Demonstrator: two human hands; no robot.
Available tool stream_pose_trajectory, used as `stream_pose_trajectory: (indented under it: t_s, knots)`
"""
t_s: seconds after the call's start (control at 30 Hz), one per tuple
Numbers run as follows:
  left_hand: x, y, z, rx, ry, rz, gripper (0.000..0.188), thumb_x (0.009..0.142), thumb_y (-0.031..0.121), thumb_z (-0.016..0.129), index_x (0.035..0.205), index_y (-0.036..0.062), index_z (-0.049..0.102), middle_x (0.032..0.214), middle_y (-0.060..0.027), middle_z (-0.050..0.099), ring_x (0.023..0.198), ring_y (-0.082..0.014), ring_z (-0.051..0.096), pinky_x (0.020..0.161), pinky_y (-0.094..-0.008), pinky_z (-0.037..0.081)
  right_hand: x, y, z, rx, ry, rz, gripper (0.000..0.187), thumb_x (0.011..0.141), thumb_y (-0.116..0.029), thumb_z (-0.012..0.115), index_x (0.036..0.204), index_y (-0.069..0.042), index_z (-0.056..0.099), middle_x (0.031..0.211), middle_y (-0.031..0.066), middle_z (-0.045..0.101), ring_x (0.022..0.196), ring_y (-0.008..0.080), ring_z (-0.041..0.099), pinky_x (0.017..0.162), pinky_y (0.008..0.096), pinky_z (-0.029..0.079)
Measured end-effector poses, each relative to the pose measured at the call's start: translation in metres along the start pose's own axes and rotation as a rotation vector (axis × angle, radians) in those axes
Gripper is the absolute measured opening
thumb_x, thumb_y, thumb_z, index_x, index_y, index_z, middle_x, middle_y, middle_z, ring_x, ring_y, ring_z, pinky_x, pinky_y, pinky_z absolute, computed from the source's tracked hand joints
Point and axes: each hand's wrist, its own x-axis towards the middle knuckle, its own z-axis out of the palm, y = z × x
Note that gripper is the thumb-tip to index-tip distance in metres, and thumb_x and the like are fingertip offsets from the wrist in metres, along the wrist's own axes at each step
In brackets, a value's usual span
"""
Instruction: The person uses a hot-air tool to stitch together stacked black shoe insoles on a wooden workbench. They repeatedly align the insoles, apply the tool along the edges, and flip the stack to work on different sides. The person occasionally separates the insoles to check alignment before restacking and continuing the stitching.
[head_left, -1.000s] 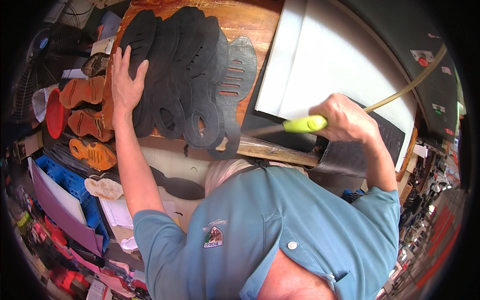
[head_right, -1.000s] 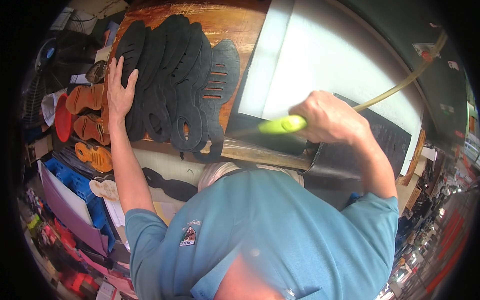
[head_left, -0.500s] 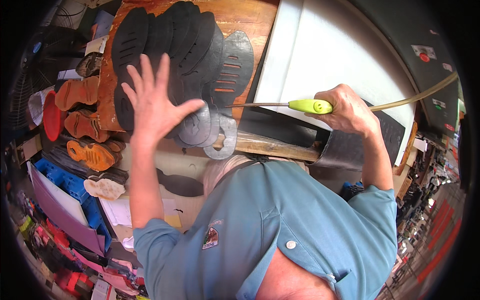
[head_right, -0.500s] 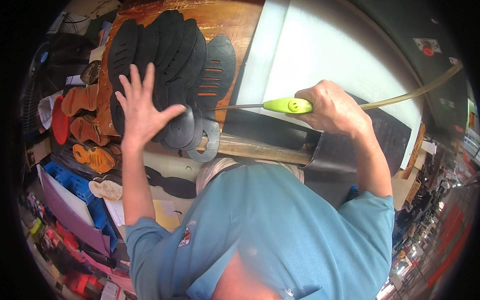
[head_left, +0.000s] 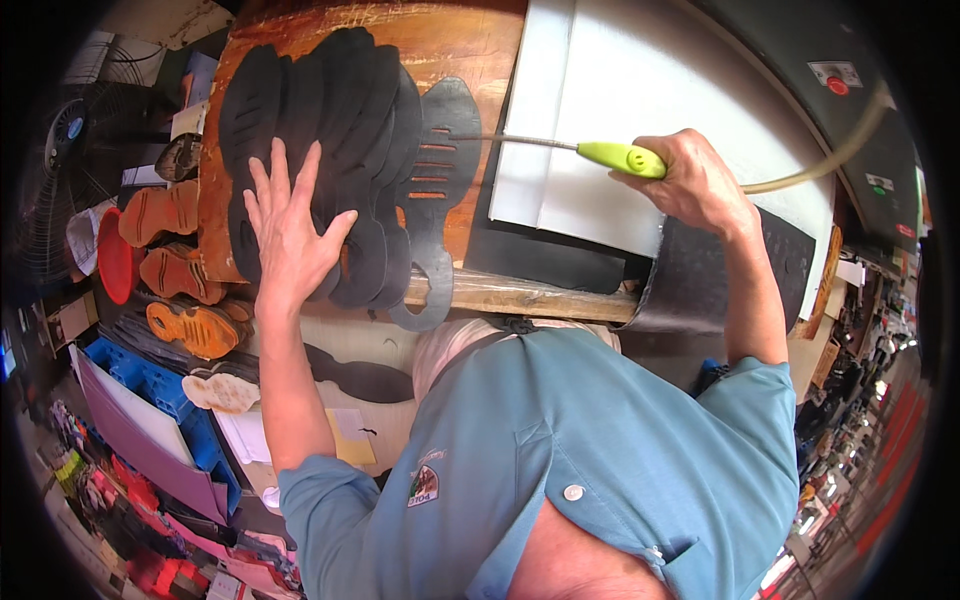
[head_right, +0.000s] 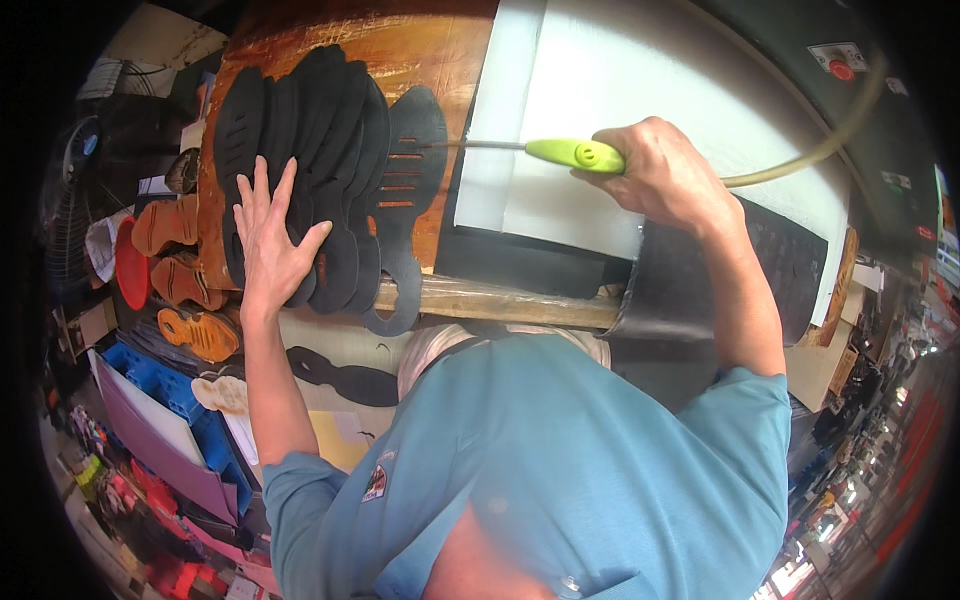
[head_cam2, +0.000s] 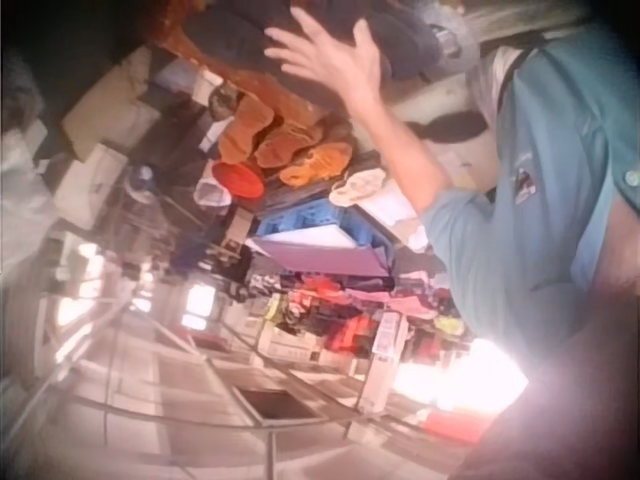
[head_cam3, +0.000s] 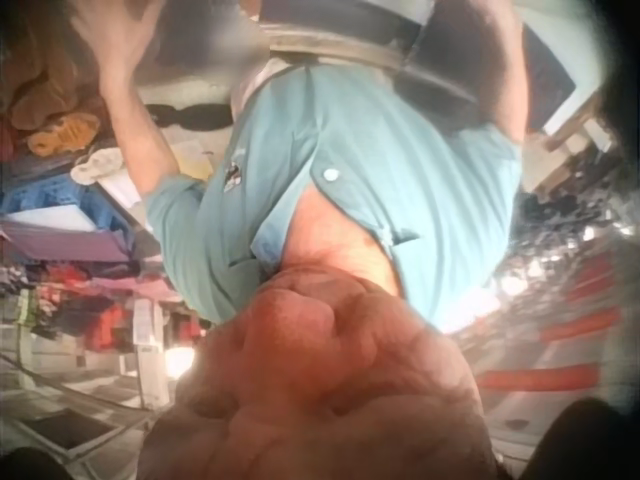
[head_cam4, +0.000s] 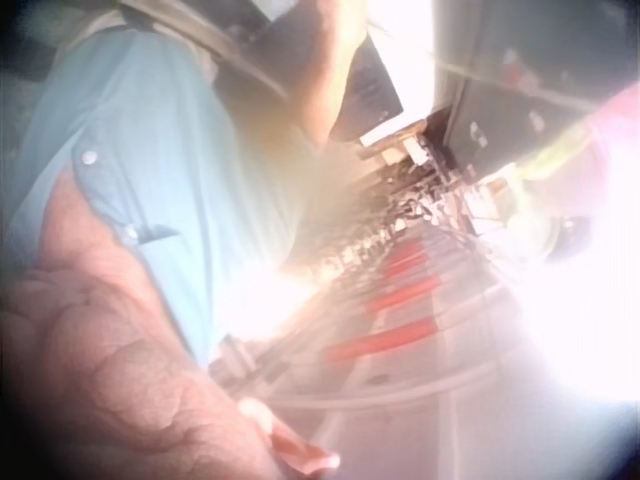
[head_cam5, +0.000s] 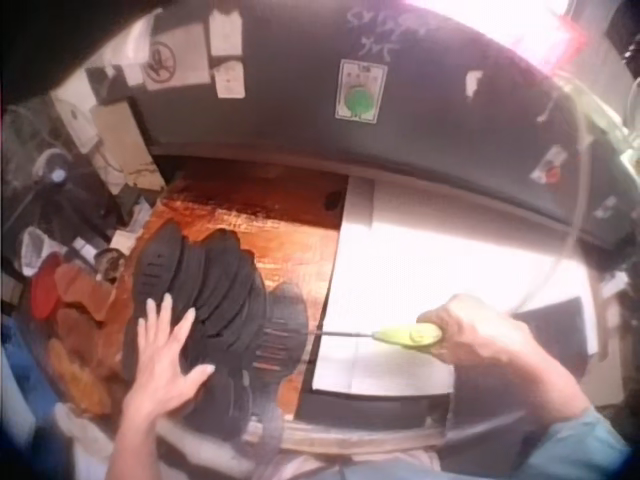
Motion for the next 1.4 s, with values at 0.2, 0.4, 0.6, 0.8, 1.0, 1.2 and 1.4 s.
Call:
stream_pose_trajectory:
  t_s: [0.2,0.4,0.6,0.8,1.0,1.2,1.4]
  knots:
    - [0.004,-0.023,-0.022,-0.384,0.090,-0.024,0.081,0.095,0.034,0.083,0.162,0.0050,0.049,0.171,-0.0263,0.039,0.159,-0.0468,0.035,0.130,-0.0528,0.030,0.000,0.005,0.005,0.005,0.032,-0.078,0.028,0.093,-0.027,0.086,0.090,-0.001,0.075,0.070,0.0213,0.065,0.060,0.0370,0.062,0.063,0.0447,0.053]
    - [0.029,-0.078,0.003,0.057,0.262,-0.277,0.101,0.099,0.063,0.070,0.168,-0.0010,0.033,0.174,-0.0353,0.025,0.163,-0.0517,0.018,0.131,-0.0621,0.016,0.007,-0.002,-0.009,-0.072,-0.009,0.010,0.023,0.090,-0.025,0.085,0.096,-0.003,0.080,0.079,0.0215,0.073,0.073,0.0420,0.071,0.071,0.0492,0.057]
    - [0.024,-0.082,0.016,-0.099,0.216,-0.228,0.092,0.105,0.058,0.063,0.168,-0.0018,0.032,0.174,-0.0324,0.027,0.165,-0.0478,0.018,0.133,-0.0588,0.013,0.027,-0.025,-0.005,0.064,-0.001,-0.072,0.031,0.092,-0.031,0.086,0.094,-0.001,0.077,0.076,0.0210,0.071,0.068,0.0404,0.068,0.068,0.0477,0.055]
    - [0.018,-0.060,0.004,-0.250,0.249,-0.206,0.067,0.113,0.040,0.057,0.163,-0.0018,0.044,0.167,-0.0318,0.042,0.157,-0.0458,0.039,0.128,-0.0507,0.033,0.121,-0.019,0.018,-0.127,0.258,-0.182,0.037,0.095,-0.036,0.083,0.107,-0.002,0.075,0.090,0.0192,0.072,0.084,0.0378,0.070,0.078,0.0490,0.055]
    - [0.018,-0.048,0.001,-0.951,0.348,-0.369,0.065,0.107,0.013,0.068,0.161,-0.0104,0.040,0.156,-0.0254,0.057,0.138,-0.0320,0.061,0.115,-0.0402,0.050,0.156,-0.054,0.030,-0.208,0.740,-0.510,0.050,0.088,-0.016,0.087,0.134,-0.003,0.070,0.129,0.0155,0.070,0.114,0.0372,0.067,0.095,0.0475,0.057]
    - [0.024,-0.041,-0.004,-1.051,0.308,-0.577,0.077,0.098,0.002,0.079,0.161,-0.0120,0.039,0.149,-0.0220,0.061,0.125,-0.0215,0.065,0.105,-0.0328,0.056,0.092,-0.102,0.072,0.485,0.386,-0.342,0.052,0.094,-0.015,0.083,0.138,0.004,0.064,0.126,0.0246,0.067,0.117,0.0368,0.069,0.095,0.0432,0.058]
    - [0.029,-0.033,-0.006,-1.017,0.200,-0.571,0.071,0.094,0.004,0.083,0.156,-0.0099,0.050,0.143,-0.0200,0.064,0.114,-0.0198,0.067,0.096,-0.0321,0.059,0.090,-0.116,0.097,0.925,0.071,0.139,0.080,0.095,-0.030,0.080,0.156,0.010,0.047,0.150,0.0281,0.059,0.130,0.0336,0.065,0.108,0.0399,0.053]
